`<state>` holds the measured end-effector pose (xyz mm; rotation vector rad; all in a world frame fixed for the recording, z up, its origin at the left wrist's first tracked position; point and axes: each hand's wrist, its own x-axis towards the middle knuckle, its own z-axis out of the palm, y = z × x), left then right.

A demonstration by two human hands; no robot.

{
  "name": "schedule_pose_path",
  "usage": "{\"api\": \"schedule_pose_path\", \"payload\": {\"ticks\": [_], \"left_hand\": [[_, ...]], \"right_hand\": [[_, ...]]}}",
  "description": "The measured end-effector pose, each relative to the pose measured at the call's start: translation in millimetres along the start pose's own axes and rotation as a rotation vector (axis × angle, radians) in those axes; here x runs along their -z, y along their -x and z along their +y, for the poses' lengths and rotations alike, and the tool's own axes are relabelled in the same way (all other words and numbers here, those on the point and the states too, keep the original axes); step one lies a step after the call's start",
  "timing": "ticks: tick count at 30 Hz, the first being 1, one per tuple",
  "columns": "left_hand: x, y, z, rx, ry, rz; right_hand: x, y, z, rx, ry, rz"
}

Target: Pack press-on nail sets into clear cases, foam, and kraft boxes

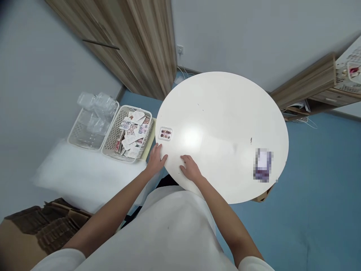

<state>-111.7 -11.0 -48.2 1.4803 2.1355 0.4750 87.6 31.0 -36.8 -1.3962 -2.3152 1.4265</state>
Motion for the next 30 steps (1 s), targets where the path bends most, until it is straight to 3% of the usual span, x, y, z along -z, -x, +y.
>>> {"api": "schedule_pose_path", "payload": {"ticks": [7, 10, 14, 18, 23, 30], "left_hand": [[18.4, -47.5, -22.1, 0.128, 0.345, 0.02], [16.5, -56.7, -24.5, 0.205, 0.427, -0.022], [15.0, -55.1, -23.9, 0.187, 0.398, -0.05], [11.6, -45.9, -18.5, 0.164, 0.322, -0.034], [-2.8, -31.0, -2.5, 0.137, 0.418, -0.036], [-35.4, 6.4, 57.4, -0.009, 0.444, -0.08]], "right_hand": [[-12.4, -74.4, -37.6, -0.128, -0.18, 0.045], [-13.9, -89.7, -45.0, -0.161, -0.301, 0.031], [-16.8, -94.3, -54.0, -0.174, -0.432, 0.001], [-19.6, -85.7, -54.7, -0.208, -0.516, 0.014], [-16.6, -58.9, -36.4, -0.2, -0.546, 0.08], [10.4, 17.2, 9.8, -0.191, -0.449, 0.264]]}}
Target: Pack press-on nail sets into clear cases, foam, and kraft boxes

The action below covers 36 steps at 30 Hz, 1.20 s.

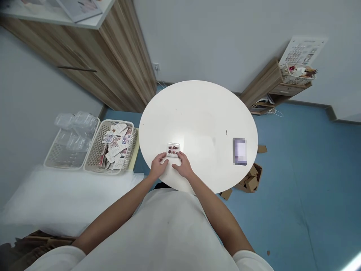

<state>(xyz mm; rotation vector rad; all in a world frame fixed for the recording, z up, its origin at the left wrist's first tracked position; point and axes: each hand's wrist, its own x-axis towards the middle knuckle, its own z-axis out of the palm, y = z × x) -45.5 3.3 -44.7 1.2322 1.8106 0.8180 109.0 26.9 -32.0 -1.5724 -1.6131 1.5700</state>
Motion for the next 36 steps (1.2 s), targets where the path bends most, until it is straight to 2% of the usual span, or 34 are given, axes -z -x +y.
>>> {"api": "schedule_pose_path", "payload": {"ticks": [7, 10, 13, 20, 25, 29, 32, 36], "left_hand": [[-77.7, 40.5, 40.0, -0.078, -0.074, -0.142], [-102.6, 54.8, 46.1, -0.083, -0.104, -0.173], [-116.7, 66.8, 46.1, -0.082, -0.129, -0.17], [-120.3, 84.6, 36.6, -0.07, -0.26, -0.161], [-116.3, 83.4, 36.0, -0.284, -0.497, -0.155], [-110.8, 75.9, 37.1, -0.485, -0.645, -0.288], [-106.4, 70.8, 36.8, -0.529, -0.713, -0.341], [-104.0, 65.2, 38.2, -0.554, -0.751, -0.346]], "right_hand": [[79.3, 60.5, 56.9, 0.003, -0.001, 0.095], [100.0, 73.8, 80.4, -0.019, -0.005, 0.076], [110.5, 80.3, 94.8, -0.011, 0.035, 0.041], [106.9, 85.5, 98.0, 0.032, 0.126, -0.011], [96.7, 94.2, 99.5, 0.017, 0.147, 0.088], [84.8, 110.0, 103.2, -0.139, -0.065, 0.114], [74.1, 112.8, 101.1, -0.226, -0.253, 0.17], [64.3, 99.2, 94.4, -0.276, -0.452, 0.302]]}}
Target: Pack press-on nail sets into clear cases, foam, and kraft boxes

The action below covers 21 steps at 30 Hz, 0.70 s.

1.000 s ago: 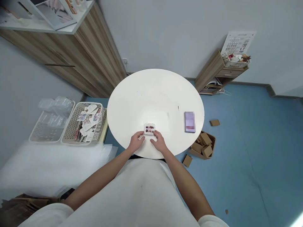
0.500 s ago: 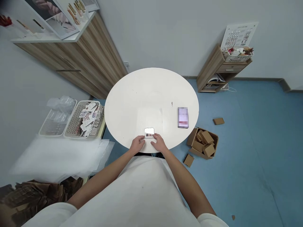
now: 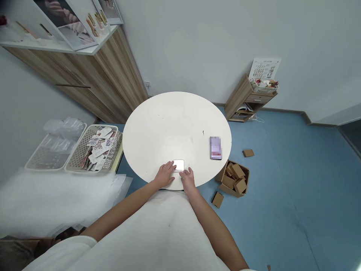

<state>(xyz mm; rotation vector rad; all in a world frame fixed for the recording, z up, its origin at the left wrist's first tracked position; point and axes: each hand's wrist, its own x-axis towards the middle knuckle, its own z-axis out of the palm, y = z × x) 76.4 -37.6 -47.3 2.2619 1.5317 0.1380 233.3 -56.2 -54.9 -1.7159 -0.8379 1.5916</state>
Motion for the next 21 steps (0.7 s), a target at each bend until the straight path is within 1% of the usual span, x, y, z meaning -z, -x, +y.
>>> {"api": "schedule_pose_path", "payload": {"ticks": [4, 6, 8, 10, 12, 16, 19, 21], "left_hand": [[1.8, -4.1, -0.2, -0.01, 0.028, 0.011], [2.1, -4.0, 0.0, 0.008, 0.054, 0.01], [2.0, -2.0, -0.4, 0.035, 0.086, 0.005], [1.5, 1.6, -1.9, 0.038, 0.125, -0.008], [0.1, 6.1, -4.3, 0.014, 0.159, -0.019], [-4.4, 13.6, -8.6, -0.035, 0.177, 0.008], [-5.3, 14.4, -9.4, -0.076, 0.15, 0.062], [-3.5, 13.0, -9.7, -0.133, 0.123, 0.1]], "right_hand": [[-6.0, -11.0, -1.0, -0.023, -0.073, 0.097], [-7.4, -13.1, -0.3, -0.009, -0.194, 0.159], [-10.5, -13.0, -0.9, -0.011, -0.361, 0.211], [-15.5, -11.8, -2.9, -0.033, -0.506, 0.238], [-20.6, -10.4, -5.1, -0.063, -0.576, 0.244], [-24.2, -7.6, -5.0, -0.087, -0.575, 0.256], [-21.8, -5.3, -2.0, -0.087, -0.546, 0.258], [-20.1, -3.7, 0.0, -0.082, -0.511, 0.251]]}}
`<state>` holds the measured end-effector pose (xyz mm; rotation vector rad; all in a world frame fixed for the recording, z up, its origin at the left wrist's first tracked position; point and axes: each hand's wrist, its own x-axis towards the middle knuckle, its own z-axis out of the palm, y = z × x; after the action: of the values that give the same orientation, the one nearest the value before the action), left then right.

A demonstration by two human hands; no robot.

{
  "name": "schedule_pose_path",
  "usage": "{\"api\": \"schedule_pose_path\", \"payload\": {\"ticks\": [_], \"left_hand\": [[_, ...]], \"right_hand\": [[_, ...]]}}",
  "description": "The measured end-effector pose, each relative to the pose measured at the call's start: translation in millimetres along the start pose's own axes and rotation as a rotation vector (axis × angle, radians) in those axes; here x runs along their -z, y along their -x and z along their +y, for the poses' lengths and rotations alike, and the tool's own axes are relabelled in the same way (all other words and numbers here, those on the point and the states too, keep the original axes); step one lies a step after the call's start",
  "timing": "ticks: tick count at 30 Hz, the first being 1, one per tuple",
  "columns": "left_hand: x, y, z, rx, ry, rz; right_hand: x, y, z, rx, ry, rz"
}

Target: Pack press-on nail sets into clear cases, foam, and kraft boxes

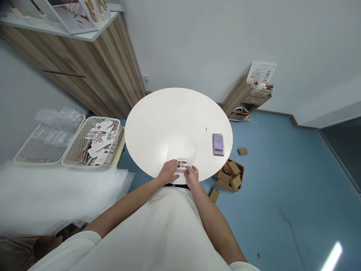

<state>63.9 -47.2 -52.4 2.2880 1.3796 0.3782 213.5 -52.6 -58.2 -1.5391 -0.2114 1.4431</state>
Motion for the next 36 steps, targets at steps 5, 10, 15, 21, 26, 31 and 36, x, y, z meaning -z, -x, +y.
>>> {"api": "schedule_pose_path", "payload": {"ticks": [5, 10, 15, 21, 26, 31, 36], "left_hand": [[8.2, -1.9, -3.0, -0.132, -0.066, -0.017], [12.3, 0.9, -7.6, -0.174, -0.033, -0.044], [12.8, 0.4, -14.2, -0.136, 0.112, 0.007], [17.1, -8.5, -14.4, -0.098, 0.183, 0.015], [18.0, -9.4, -13.2, -0.075, 0.236, -0.015], [22.4, -9.1, -18.0, 0.063, 0.381, -0.038], [32.6, -24.2, -25.5, 0.187, 0.597, -0.098]], "right_hand": [[5.2, 4.1, 1.6, 0.019, 0.141, -0.035], [18.1, 14.9, -10.0, 0.298, 0.438, 0.114], [31.5, 24.5, -28.6, 0.848, 1.142, -0.114], [16.4, 22.9, -27.0, 1.027, 1.599, -0.352], [7.8, 13.6, -30.3, 0.966, 1.662, -0.342], [14.1, -0.9, -48.1, 0.817, 1.496, -0.435], [6.9, -15.6, -64.6, 0.602, 1.148, -0.447]]}}
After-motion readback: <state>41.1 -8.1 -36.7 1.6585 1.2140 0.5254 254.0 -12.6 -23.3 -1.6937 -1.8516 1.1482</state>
